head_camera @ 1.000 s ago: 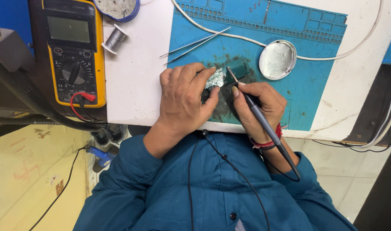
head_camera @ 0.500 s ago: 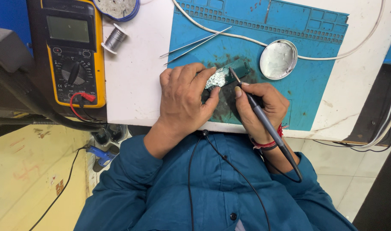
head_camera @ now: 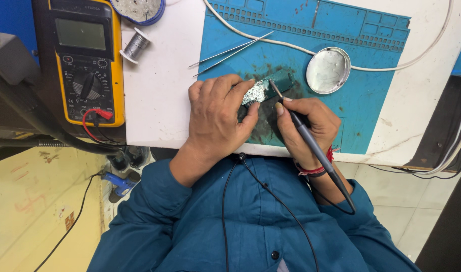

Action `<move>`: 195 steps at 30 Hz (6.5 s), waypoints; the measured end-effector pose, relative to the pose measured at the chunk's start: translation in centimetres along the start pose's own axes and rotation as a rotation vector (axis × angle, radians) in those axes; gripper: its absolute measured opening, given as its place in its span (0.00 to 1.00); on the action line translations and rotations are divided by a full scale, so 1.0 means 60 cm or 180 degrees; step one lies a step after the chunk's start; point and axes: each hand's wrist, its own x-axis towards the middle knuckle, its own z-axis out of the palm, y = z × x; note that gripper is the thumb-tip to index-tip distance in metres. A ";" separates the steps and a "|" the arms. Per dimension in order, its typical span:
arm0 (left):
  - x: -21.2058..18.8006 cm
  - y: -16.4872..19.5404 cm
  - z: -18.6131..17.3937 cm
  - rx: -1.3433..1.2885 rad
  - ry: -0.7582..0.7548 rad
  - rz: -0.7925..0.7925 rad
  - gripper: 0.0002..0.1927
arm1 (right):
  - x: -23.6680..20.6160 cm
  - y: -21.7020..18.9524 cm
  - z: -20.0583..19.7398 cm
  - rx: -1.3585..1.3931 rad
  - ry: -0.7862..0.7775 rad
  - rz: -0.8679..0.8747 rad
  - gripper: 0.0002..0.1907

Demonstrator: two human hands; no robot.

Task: The person solders components onto a green circuit board at a workbench, holding the board with one hand while applying a soldering iron to its pads and occasionally reaching for solder wire. At the end, the person squeezes liquid from a yellow bottle onto a tissue and wipes the board surface.

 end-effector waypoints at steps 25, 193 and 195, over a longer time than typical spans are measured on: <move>0.000 0.001 -0.002 -0.0005 0.0008 -0.0010 0.21 | 0.000 -0.002 -0.001 0.0007 0.0019 0.0075 0.07; 0.002 0.002 -0.003 -0.0002 0.0055 -0.0094 0.21 | 0.002 0.000 -0.005 -0.0477 -0.0043 -0.0783 0.10; 0.001 0.002 -0.003 0.0010 0.0050 -0.0090 0.21 | 0.001 0.000 -0.005 -0.0464 -0.0020 -0.0745 0.10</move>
